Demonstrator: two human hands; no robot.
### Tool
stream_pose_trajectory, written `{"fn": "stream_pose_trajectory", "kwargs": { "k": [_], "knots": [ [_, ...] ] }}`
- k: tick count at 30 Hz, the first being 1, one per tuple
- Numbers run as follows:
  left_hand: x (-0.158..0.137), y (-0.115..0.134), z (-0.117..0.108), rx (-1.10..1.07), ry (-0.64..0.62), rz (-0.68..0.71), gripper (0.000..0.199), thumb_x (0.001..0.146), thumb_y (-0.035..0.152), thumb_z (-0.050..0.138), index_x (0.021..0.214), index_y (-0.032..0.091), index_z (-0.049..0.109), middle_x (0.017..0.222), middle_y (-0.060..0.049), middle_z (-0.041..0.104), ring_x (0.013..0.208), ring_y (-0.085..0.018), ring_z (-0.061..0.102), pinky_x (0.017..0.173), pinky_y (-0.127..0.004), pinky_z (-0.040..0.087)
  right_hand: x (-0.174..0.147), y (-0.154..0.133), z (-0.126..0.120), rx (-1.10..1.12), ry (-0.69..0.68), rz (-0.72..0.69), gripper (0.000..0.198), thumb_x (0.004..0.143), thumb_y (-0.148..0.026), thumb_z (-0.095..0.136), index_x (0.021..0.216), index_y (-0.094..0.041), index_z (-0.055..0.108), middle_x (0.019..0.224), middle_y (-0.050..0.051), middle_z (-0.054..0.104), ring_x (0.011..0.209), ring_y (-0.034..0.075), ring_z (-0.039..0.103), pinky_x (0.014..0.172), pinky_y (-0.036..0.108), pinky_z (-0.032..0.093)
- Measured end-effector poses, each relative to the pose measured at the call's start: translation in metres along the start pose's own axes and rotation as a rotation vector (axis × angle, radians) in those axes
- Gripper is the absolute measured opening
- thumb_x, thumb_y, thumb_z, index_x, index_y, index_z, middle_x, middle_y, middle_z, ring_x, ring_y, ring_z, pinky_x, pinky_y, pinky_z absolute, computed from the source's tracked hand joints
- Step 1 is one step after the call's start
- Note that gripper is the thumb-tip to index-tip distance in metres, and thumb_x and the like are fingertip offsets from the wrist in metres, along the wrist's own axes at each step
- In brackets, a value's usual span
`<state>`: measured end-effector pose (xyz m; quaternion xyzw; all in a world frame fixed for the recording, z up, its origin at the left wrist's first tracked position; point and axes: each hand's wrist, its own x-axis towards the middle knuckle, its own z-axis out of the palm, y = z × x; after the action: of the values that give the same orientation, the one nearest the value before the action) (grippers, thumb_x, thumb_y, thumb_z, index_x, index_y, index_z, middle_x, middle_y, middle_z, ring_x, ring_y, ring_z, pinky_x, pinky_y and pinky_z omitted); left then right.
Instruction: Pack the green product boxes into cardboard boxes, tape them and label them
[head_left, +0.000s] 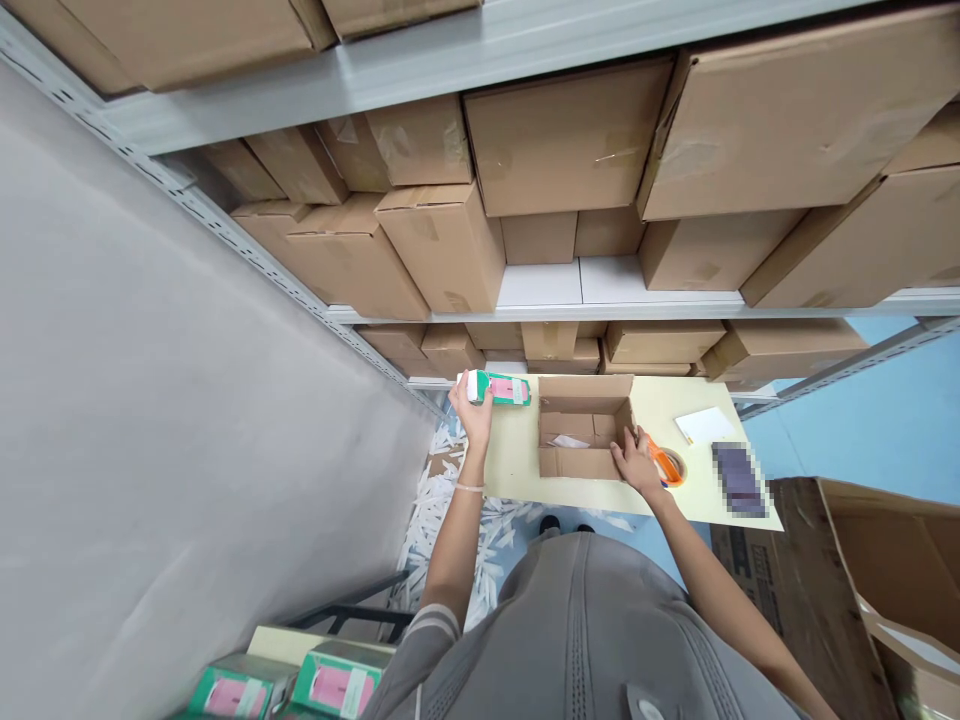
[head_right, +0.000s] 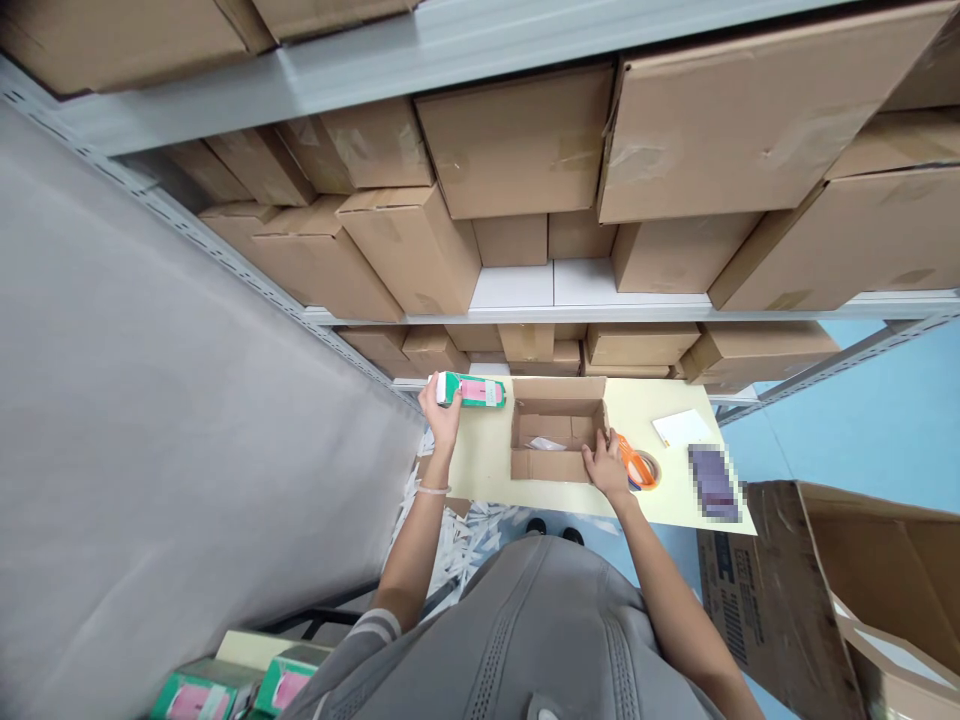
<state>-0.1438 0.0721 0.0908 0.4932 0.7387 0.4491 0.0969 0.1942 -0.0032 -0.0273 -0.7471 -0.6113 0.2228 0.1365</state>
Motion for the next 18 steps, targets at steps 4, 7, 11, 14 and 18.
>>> {"fn": "stream_pose_trajectory", "kwargs": {
  "k": [4,7,11,14,18],
  "knots": [
    [-0.022,0.017,0.001,-0.013,-0.071,-0.052,0.063,0.093,0.029,0.055,0.151,0.024,0.033,0.147,-0.011,0.048,0.138,-0.025,0.044,0.114,-0.037,0.039,-0.004,-0.006,-0.009,0.007,0.091,-0.032,0.065,0.095,-0.047,0.033,0.147,-0.008,0.038,0.160,0.023,0.020,0.149,0.035,0.020,0.116,0.055,0.025],
    [-0.044,0.025,0.020,-0.119,-0.159,-0.109,0.065,0.093,0.034,0.055,0.153,0.024,0.031,0.145,-0.009,0.052,0.131,-0.024,0.052,0.107,-0.035,0.047,-0.007,-0.018,-0.023,0.094,0.214,-0.068,0.064,0.095,-0.050,0.034,0.147,-0.013,0.040,0.161,0.019,0.022,0.149,0.034,0.018,0.117,0.056,0.022],
    [-0.073,0.035,0.050,-0.333,-0.309,-0.291,0.066,0.092,0.041,0.056,0.152,0.028,0.032,0.141,-0.009,0.057,0.115,-0.022,0.064,0.091,-0.032,0.057,-0.006,-0.042,-0.040,0.397,0.176,-0.128,0.066,0.095,-0.054,0.031,0.147,-0.014,0.040,0.153,0.017,0.041,0.140,0.026,0.040,0.116,0.042,0.032],
    [-0.087,0.044,0.068,-0.547,-0.388,-0.448,0.064,0.091,0.041,0.057,0.149,0.031,0.031,0.141,-0.010,0.055,0.109,-0.021,0.067,0.080,-0.030,0.060,0.000,-0.055,-0.047,0.556,0.158,-0.105,0.069,0.094,-0.054,0.034,0.148,-0.011,0.039,0.147,0.017,0.050,0.136,0.025,0.046,0.114,0.038,0.034],
    [-0.100,0.050,0.088,-0.640,-0.437,-0.568,0.061,0.088,0.039,0.061,0.140,0.033,0.029,0.141,-0.010,0.053,0.109,-0.017,0.066,0.076,-0.026,0.059,0.018,-0.052,-0.052,0.577,0.159,-0.009,0.063,0.093,-0.048,0.039,0.142,-0.010,0.049,0.140,0.016,0.058,0.128,0.025,0.054,0.107,0.036,0.042]
  ]
}}
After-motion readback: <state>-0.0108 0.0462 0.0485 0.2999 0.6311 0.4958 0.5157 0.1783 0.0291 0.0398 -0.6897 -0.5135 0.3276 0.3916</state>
